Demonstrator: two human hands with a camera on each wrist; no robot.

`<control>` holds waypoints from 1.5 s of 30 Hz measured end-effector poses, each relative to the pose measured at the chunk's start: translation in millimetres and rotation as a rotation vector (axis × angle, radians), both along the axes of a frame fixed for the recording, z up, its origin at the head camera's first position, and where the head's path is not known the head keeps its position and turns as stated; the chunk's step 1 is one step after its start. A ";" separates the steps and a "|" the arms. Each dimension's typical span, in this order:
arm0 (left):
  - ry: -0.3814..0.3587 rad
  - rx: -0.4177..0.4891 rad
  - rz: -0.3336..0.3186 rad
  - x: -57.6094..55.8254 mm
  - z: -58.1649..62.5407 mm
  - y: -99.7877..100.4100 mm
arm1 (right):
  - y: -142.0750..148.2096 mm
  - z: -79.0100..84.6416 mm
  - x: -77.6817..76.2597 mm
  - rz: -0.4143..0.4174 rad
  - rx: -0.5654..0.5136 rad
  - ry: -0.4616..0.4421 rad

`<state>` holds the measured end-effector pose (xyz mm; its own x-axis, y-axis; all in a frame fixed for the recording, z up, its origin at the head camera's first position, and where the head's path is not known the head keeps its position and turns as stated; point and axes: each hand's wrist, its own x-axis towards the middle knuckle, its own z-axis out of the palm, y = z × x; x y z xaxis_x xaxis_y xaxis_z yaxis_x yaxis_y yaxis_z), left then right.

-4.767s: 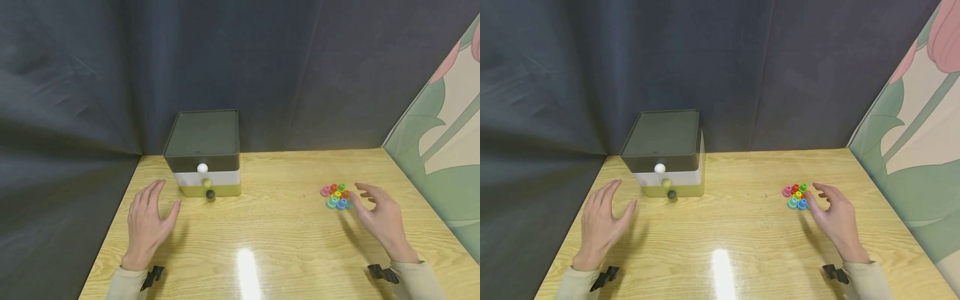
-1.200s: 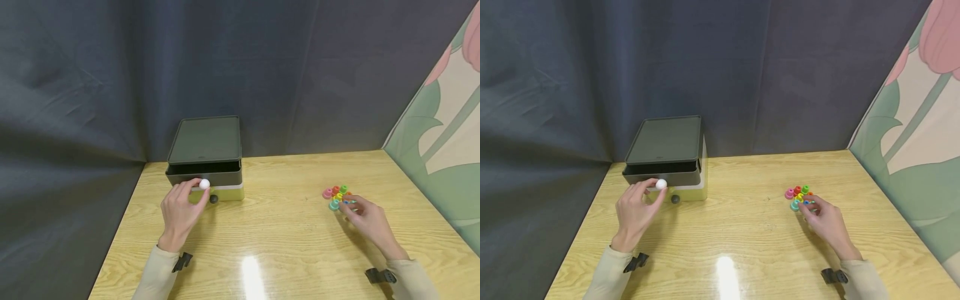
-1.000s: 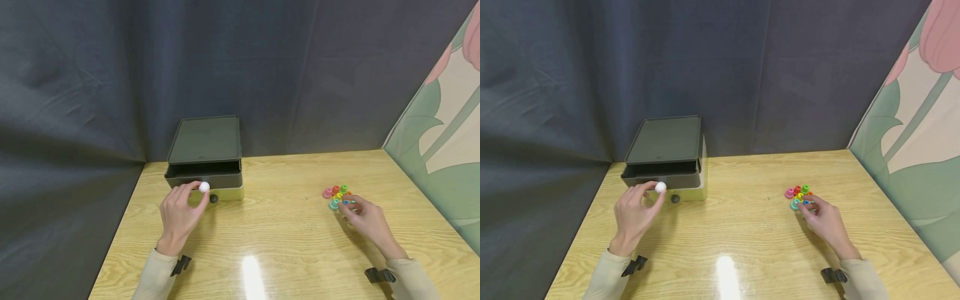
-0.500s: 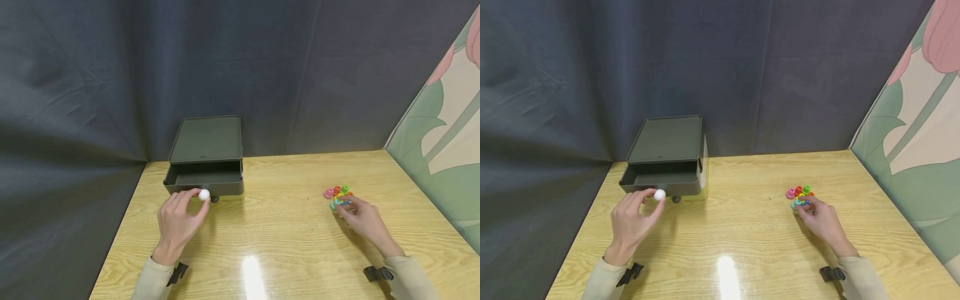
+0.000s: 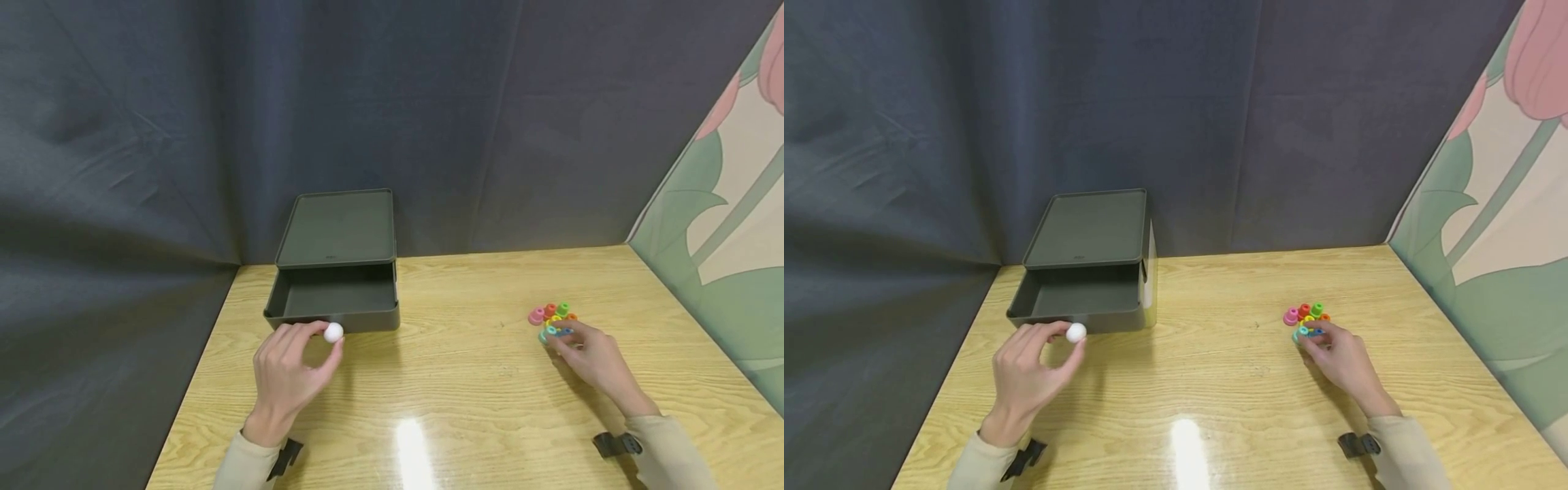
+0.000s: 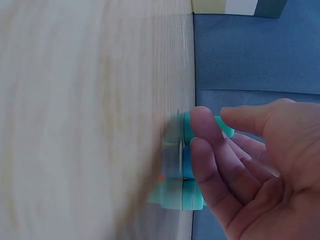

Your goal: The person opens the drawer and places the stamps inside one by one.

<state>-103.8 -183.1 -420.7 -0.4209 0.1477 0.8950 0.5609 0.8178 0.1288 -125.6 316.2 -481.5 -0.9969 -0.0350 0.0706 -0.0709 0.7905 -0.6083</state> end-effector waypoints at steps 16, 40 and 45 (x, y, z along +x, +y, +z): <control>0.014 -0.013 -0.007 5.5 -6.4 -2.0 | 1.2 -0.4 1.3 0.002 -0.020 0.021; -0.010 0.001 -0.016 6.1 -4.8 -3.6 | -1.7 18.6 1.9 -0.018 -0.038 0.104; -0.008 0.001 -0.014 6.3 -4.9 -2.7 | -1.6 26.3 2.3 -0.011 -0.048 0.092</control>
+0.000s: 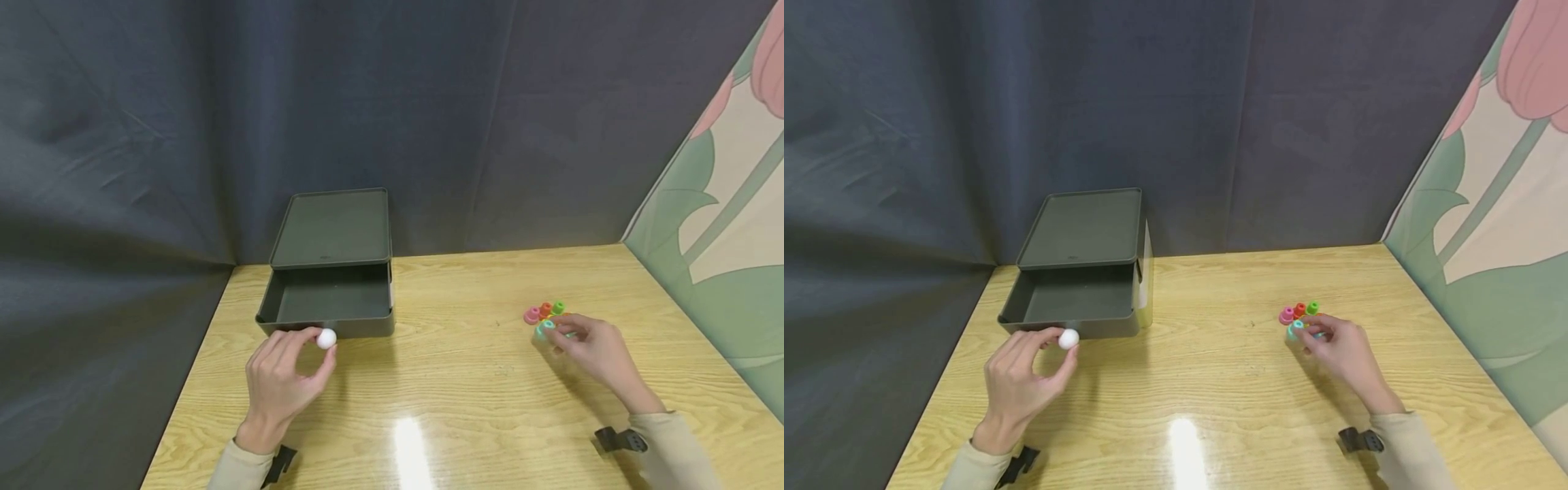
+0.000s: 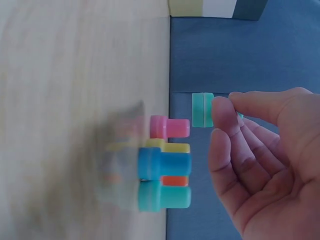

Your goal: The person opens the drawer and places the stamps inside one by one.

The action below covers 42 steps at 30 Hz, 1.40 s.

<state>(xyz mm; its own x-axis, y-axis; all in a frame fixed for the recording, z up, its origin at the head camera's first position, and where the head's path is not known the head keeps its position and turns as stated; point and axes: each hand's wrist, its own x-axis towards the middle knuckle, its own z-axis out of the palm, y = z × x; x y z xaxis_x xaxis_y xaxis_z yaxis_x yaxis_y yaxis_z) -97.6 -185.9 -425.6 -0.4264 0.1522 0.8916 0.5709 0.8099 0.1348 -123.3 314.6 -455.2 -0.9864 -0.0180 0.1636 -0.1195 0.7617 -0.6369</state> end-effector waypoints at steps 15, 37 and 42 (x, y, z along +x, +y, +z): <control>0.148 0.111 -0.004 -1.0 10.5 -13.2 | -10.0 29.4 -6.1 0.031 -0.024 -0.015; 0.023 0.479 -0.002 -17.2 25.0 -28.5 | -30.8 52.9 -7.4 0.066 -0.093 -0.020; -0.060 0.517 -0.001 -21.5 22.6 -32.5 | -34.0 56.0 -8.1 0.068 -0.108 -0.012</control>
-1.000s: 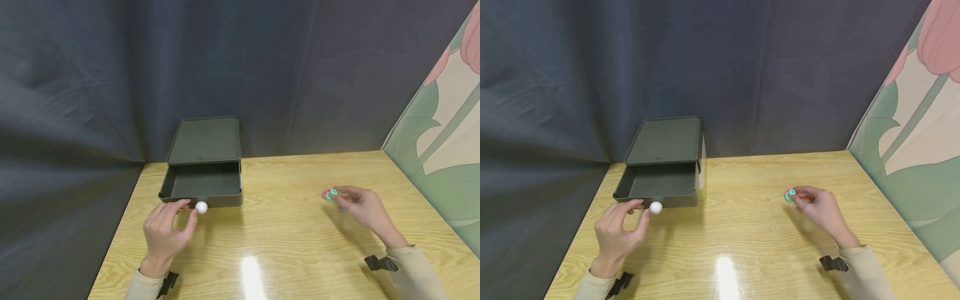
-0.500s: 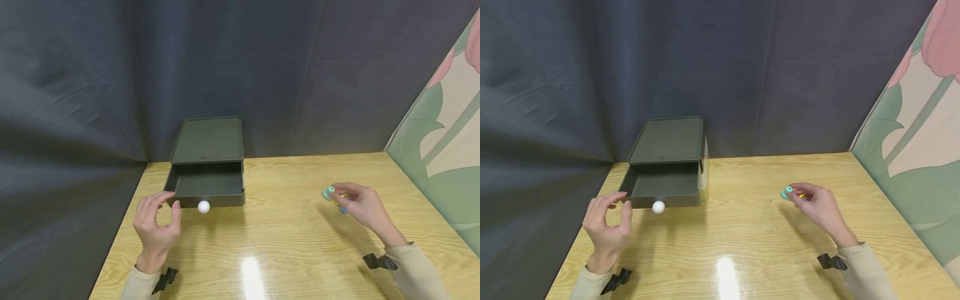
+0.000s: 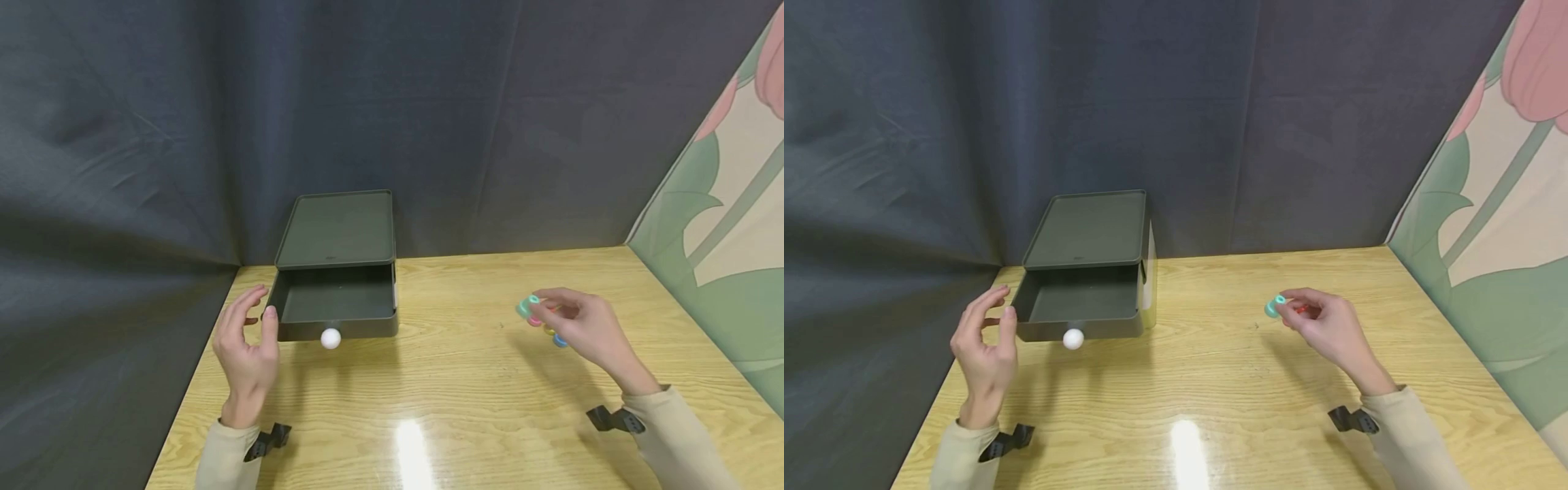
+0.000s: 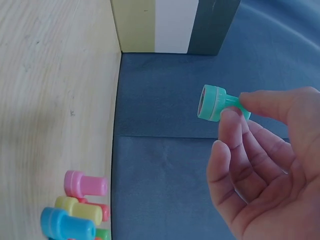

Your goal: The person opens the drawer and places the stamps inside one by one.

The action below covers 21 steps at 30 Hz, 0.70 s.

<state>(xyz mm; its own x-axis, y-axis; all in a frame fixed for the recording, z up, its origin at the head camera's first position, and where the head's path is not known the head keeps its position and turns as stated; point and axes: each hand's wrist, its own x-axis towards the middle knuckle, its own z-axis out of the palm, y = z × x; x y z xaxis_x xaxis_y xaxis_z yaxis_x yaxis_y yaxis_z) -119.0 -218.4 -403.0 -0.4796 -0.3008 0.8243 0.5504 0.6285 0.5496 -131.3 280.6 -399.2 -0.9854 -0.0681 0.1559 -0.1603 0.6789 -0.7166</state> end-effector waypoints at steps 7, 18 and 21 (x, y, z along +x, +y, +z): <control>-0.078 0.017 -0.050 -4.1 -0.4 -2.4 | -4.4 6.9 -1.7 0.006 -0.036 -0.005; -0.129 0.020 -0.150 -10.7 1.0 -3.7 | -15.7 19.9 -6.4 0.002 -0.034 0.014; -0.129 0.024 -0.150 -13.7 0.5 -3.9 | -18.0 22.0 -7.6 0.010 -0.055 -0.001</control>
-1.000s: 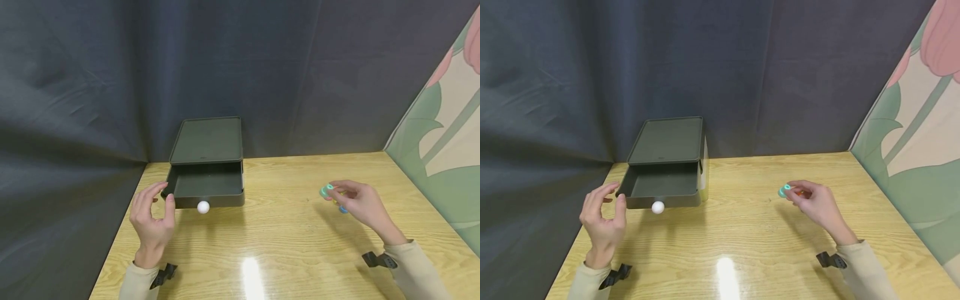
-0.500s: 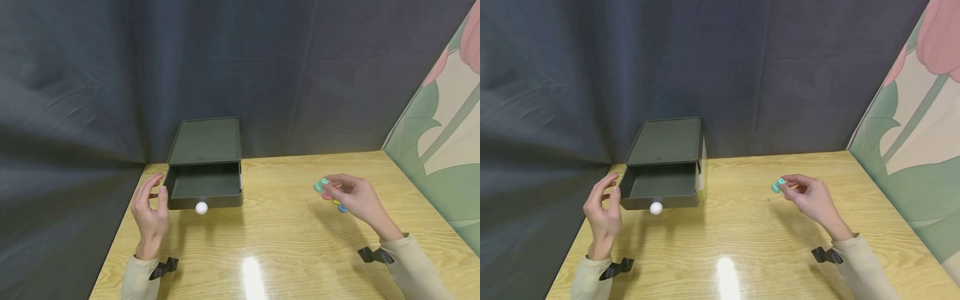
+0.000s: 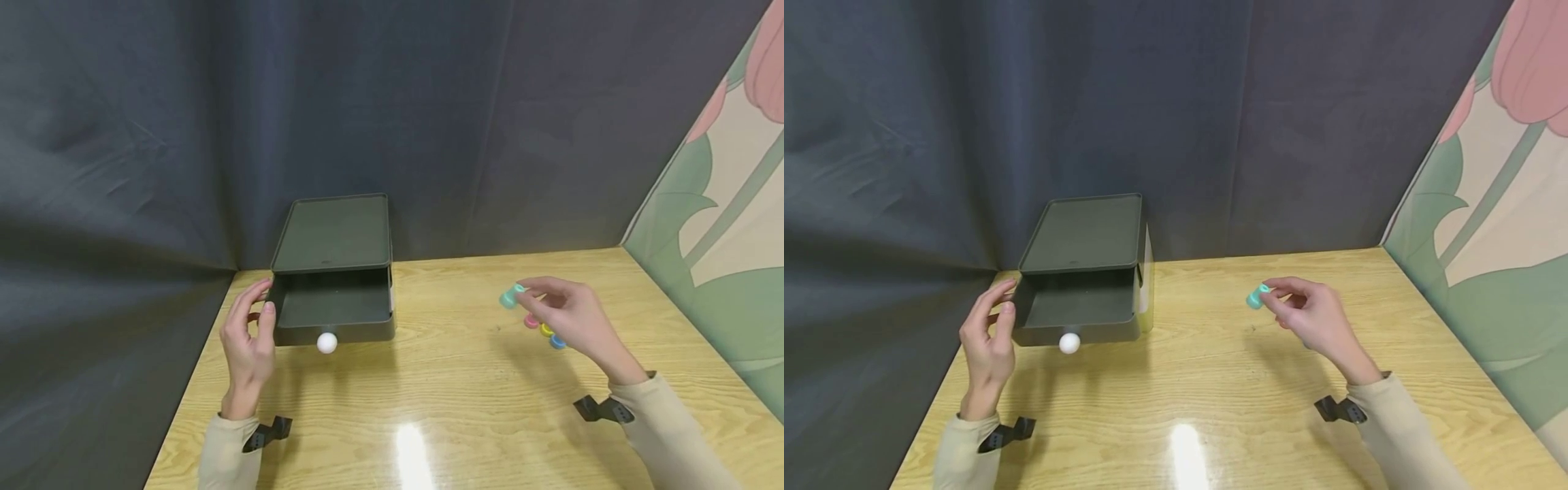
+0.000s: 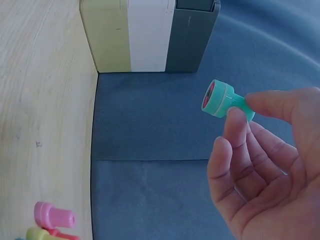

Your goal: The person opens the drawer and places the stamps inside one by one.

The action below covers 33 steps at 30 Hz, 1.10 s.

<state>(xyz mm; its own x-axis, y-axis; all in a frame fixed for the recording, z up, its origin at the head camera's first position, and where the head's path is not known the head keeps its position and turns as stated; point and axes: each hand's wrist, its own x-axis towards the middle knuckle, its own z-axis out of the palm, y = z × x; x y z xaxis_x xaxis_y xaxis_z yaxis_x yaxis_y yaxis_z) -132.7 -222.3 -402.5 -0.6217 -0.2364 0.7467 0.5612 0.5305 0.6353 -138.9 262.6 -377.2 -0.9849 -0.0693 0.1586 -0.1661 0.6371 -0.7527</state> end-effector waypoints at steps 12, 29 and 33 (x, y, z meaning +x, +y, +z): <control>0.003 -0.036 0.019 -7.1 -12.1 -5.6 | -13.6 11.4 -5.1 0.002 -0.022 0.025; -0.087 -0.197 -0.039 -11.9 -14.5 -21.4 | -42.8 32.8 -13.6 0.044 -0.083 -0.007; -0.094 -0.224 -0.033 -12.0 -16.5 -22.8 | -51.7 38.0 -15.2 0.057 -0.090 -0.024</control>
<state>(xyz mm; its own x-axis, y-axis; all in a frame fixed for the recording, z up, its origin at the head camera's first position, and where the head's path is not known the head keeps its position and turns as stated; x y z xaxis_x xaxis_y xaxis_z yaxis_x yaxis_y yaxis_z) -144.7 -245.1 -419.0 -0.6958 -0.0501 0.7165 0.5242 0.6465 0.5543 -154.1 210.9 -339.2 -0.9834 -0.1121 0.1428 -0.1812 0.5563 -0.8110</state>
